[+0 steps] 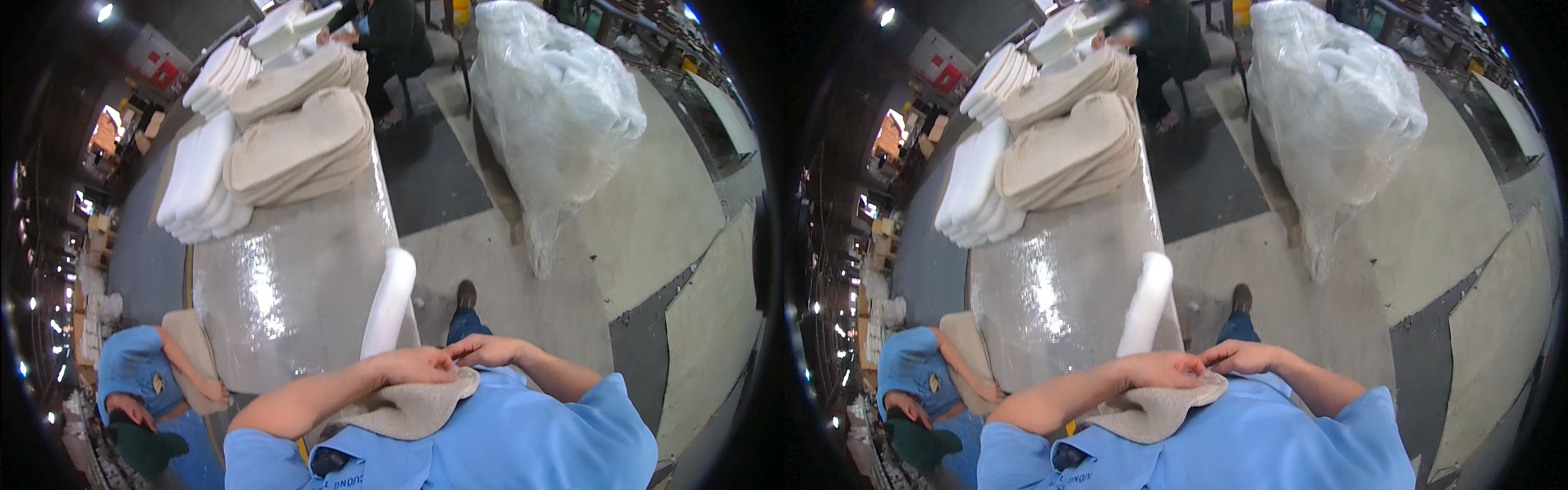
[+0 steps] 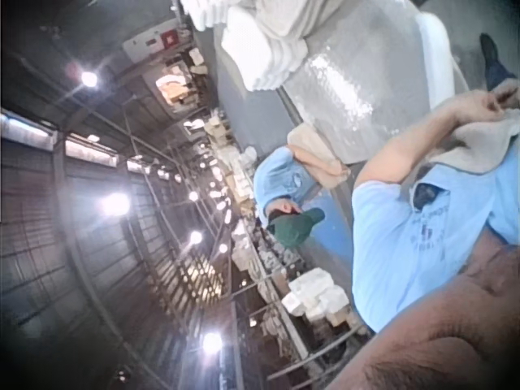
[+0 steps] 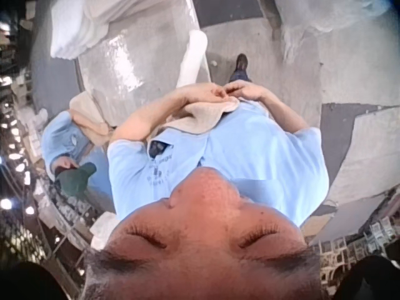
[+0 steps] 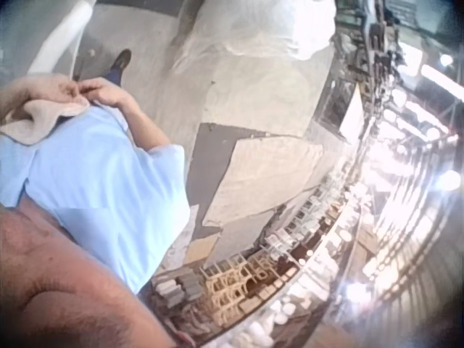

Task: The person inserts white foam inserts into beige fabric covers and places the finished cushions on a stack. The person handles foam inserts and fabric covers one at a time, aligning and tucking the foam into the covers.

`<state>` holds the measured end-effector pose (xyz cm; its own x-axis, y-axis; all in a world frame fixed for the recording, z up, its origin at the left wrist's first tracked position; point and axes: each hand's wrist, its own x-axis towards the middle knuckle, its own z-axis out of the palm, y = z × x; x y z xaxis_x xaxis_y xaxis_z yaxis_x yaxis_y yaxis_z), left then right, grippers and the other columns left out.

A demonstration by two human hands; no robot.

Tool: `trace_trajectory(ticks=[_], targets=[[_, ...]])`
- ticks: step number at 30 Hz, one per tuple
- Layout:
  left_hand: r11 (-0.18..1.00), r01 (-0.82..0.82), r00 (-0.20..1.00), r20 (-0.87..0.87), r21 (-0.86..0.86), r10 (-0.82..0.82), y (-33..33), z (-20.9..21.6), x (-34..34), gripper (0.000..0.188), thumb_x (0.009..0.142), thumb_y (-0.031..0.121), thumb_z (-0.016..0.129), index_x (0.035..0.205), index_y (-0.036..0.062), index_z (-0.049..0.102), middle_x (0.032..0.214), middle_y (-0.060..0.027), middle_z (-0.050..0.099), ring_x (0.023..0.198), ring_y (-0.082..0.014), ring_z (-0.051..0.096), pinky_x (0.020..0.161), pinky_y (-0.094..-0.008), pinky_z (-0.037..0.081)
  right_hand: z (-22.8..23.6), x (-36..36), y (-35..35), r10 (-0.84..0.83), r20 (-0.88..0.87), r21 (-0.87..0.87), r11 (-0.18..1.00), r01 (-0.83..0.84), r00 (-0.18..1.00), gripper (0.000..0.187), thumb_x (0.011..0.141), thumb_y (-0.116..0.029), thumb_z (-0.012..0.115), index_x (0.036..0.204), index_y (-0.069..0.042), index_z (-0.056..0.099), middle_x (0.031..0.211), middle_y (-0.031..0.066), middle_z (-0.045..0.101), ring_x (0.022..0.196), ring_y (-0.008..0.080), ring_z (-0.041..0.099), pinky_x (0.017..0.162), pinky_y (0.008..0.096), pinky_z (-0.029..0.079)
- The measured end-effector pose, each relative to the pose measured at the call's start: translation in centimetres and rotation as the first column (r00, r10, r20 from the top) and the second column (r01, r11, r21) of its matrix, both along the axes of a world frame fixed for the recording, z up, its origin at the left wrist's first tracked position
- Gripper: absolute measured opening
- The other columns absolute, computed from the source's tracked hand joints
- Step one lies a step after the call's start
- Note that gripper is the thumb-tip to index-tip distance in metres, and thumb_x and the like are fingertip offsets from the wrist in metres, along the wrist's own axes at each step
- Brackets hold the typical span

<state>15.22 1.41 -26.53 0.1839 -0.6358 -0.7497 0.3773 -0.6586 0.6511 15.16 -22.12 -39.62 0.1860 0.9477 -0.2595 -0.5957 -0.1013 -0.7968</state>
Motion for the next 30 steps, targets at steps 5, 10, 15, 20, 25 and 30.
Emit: trace_trajectory(ticks=[5,10,15,20,25,30], targets=[[0.998,-0.053,0.99,0.133,0.039,0.047,0.2,1.3,0.5,0.021,0.1,0.024,0.073,0.102,0.0054,0.065,0.085,0.0014,0.065,0.082,-0.0107,0.06,0.072,-0.0307,0.05,0.8,0.6,0.4,-0.006,-0.016,0.113,0.994,0.008,1.0,0.045,0.099,0.003,0.062,0.143,0.0,0.064,0.137,0.0051,0.069,0.126,0.0134,0.061,0.113,0.0311,0.045],[0.96,-0.267,0.829,0.529,0.086,0.183,1.5,2.8,1.3,0.017,0.1,0.021,0.069,0.1,0.0075,0.06,0.085,-0.0055,0.068,0.081,-0.0145,0.066,0.07,-0.0364,0.051,0.5,0.0,2.3,-0.33,-0.158,0.124,0.928,0.35,0.931,0.019,0.106,-0.005,0.063,0.123,-0.002,0.069,0.118,-0.0009,0.072,0.109,0.007,0.065,0.101,0.0272,0.051],[0.749,-0.662,0.747,0.062,-0.015,0.662,3.4,2.7,2.8,0.019,0.105,0.026,0.068,0.105,0.008,0.063,0.092,-0.0011,0.07,0.082,-0.0085,0.064,0.07,-0.0288,0.051,1.6,-0.8,4.7,-0.551,-0.115,0.153,0.812,0.563,0.826,0.013,0.106,-0.002,0.062,0.118,-0.002,0.067,0.112,-0.0011,0.072,0.104,0.0074,0.065,0.095,0.0275,0.053],[0.734,-0.646,0.753,0.015,0.21,0.658,3.8,2.6,3.3,0.052,0.106,0.058,0.065,0.114,0.0066,0.069,0.093,0.0007,0.069,0.079,-0.0061,0.061,0.068,-0.0245,0.05,3.5,0.3,5.0,-0.611,0.268,0.025,0.777,0.629,0.745,0.024,0.092,0.001,0.074,0.115,-0.005,0.07,0.109,0.0061,0.069,0.098,0.0154,0.068,0.086,0.0323,0.055],[0.91,-0.35,0.923,-0.088,0.223,0.376,4.4,1.7,4.7,0.046,0.101,0.053,0.074,0.094,0.0078,0.072,0.084,0.0035,0.067,0.075,-0.0067,0.058,0.067,-0.0269,0.049,5.3,0.4,5.2,-0.596,0.507,0.007,0.725,0.689,0.623,0.031,0.087,0.002,0.073,0.117,-0.005,0.068,0.108,0.0073,0.07,0.097,0.0186,0.07,0.084,0.0341,0.057],[0.975,-0.099,0.96,0.277,0.197,0.042,3.8,1.9,5.4,0.032,0.097,0.033,0.08,0.089,0.006,0.065,0.08,0.002,0.062,0.076,-0.0087,0.054,0.067,-0.0305,0.046,5.4,0.3,4.8,-0.585,0.525,-0.047,0.705,0.708,0.618,0.034,0.086,-0.001,0.073,0.119,-0.004,0.067,0.111,0.0099,0.071,0.1,0.0222,0.072,0.086,0.0362,0.057]])
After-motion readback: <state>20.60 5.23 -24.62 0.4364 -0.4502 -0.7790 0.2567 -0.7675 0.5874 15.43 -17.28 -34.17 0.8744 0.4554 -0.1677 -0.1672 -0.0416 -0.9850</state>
